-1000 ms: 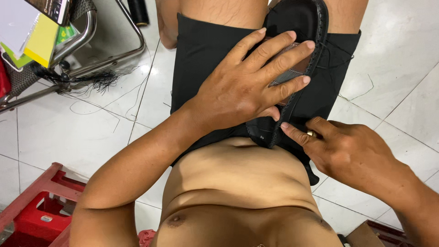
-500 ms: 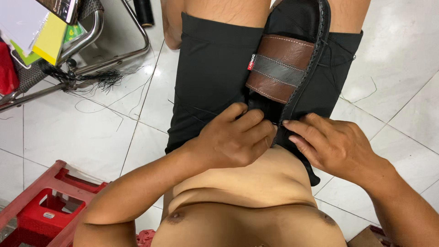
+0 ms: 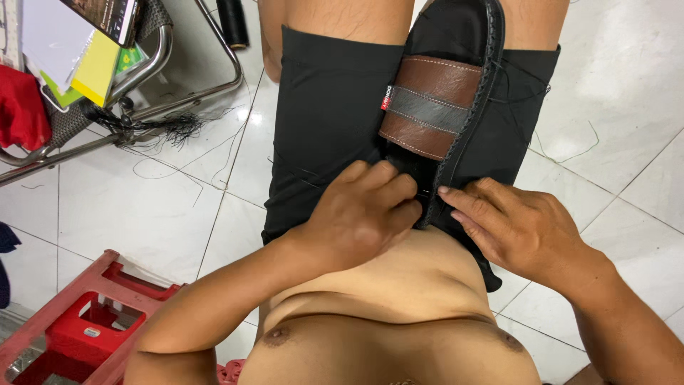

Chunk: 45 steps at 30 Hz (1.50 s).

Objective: The person is sewing a brown and black sandal that is resting on their lap. They use a needle and thread to stitch the side of the sandal, repeatedly pushing the needle through the material and pulling the thread tight.

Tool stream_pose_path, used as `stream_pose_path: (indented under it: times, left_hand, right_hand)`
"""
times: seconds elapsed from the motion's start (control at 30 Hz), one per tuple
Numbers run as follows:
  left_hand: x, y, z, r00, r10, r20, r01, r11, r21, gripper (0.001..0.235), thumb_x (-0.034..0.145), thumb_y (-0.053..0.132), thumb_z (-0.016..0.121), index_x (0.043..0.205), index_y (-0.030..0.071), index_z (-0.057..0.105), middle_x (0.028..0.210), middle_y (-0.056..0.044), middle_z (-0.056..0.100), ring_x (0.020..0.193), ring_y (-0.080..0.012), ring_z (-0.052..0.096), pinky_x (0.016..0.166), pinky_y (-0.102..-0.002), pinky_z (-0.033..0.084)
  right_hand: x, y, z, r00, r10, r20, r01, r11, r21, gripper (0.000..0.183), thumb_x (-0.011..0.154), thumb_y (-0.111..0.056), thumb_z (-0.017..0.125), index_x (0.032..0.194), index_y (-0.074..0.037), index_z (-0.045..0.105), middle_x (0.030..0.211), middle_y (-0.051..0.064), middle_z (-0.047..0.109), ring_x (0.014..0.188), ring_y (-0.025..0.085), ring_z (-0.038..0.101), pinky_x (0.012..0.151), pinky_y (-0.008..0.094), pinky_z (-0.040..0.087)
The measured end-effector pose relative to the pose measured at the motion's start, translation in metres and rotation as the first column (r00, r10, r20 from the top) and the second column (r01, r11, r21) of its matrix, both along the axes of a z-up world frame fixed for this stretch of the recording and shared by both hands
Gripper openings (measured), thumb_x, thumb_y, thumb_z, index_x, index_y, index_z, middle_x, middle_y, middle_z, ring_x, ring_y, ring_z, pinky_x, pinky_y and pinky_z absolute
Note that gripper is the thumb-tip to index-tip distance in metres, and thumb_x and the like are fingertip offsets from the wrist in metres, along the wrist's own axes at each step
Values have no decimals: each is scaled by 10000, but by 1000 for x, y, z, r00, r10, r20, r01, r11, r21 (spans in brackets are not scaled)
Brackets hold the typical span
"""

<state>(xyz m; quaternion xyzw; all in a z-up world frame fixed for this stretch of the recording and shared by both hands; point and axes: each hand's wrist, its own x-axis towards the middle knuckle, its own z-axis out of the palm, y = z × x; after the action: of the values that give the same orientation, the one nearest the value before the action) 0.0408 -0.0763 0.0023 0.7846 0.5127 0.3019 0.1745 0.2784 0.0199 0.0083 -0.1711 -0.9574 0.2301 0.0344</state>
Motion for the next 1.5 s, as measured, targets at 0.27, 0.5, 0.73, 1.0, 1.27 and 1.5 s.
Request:
stream_pose_path:
  times: [0.27, 0.5, 0.73, 1.0, 1.27, 1.5]
  left_hand:
    - [8, -3, -7, 478, 457, 750, 173, 788, -591, 76, 942, 134, 658, 969, 77, 700, 914, -47, 671, 813, -99, 608, 748, -214, 494]
    - [15, -1, -20, 651, 531, 543, 75, 666, -742, 214, 820, 85, 789, 866, 134, 586, 743, 36, 634, 621, -27, 525, 564, -201, 434]
    - [13, 0, -12, 660, 516, 546, 69, 682, -728, 208, 825, 115, 794, 869, 150, 594, 774, 50, 682, 600, -6, 530, 548, -179, 434]
    - [-11, -6, 2, 898, 360, 253, -293, 918, -267, 114, 892, -59, 588, 978, 15, 576, 901, -111, 581, 785, -298, 530, 739, -374, 452]
    - [-5, -6, -4, 981, 177, -84, -178, 984, -4, 542, 928, 444, 753, 1273, 64, 578, 1110, -85, 608, 1035, -294, 581, 890, -451, 452]
    - [3, 5, -26, 994, 99, -53, -100, 995, -17, 634, 868, 457, 859, 1297, 83, 579, 1109, -66, 604, 888, -271, 541, 692, -386, 413]
  right_hand:
    - [4, -4, -3, 994, -18, -105, 11, 998, -69, 359, 956, -59, 627, 1312, -105, 607, 989, 77, 594, 701, 187, 589, 498, 293, 460]
    - [6, -5, -6, 997, -2, -82, 0, 1000, -27, 385, 954, -71, 647, 1334, -111, 600, 983, 85, 584, 735, 185, 583, 514, 310, 480]
    - [25, 9, 13, 948, 15, 319, 52, 978, -200, 546, 937, -186, 487, 1458, -344, 448, 870, -11, 551, 434, 225, 495, 350, 361, 428]
    - [38, 0, 14, 989, -136, 50, 145, 936, -321, 437, 932, -50, 580, 1350, -175, 572, 915, 6, 599, 657, 133, 551, 523, 242, 450]
    - [14, 9, 14, 997, 19, 70, -14, 998, -66, 416, 947, -101, 571, 1345, -215, 607, 962, 4, 586, 632, 154, 575, 445, 294, 445]
    - [14, 14, 12, 996, 35, 81, -29, 997, -72, 428, 938, -97, 580, 1344, -228, 609, 947, 1, 577, 583, 167, 546, 453, 300, 454]
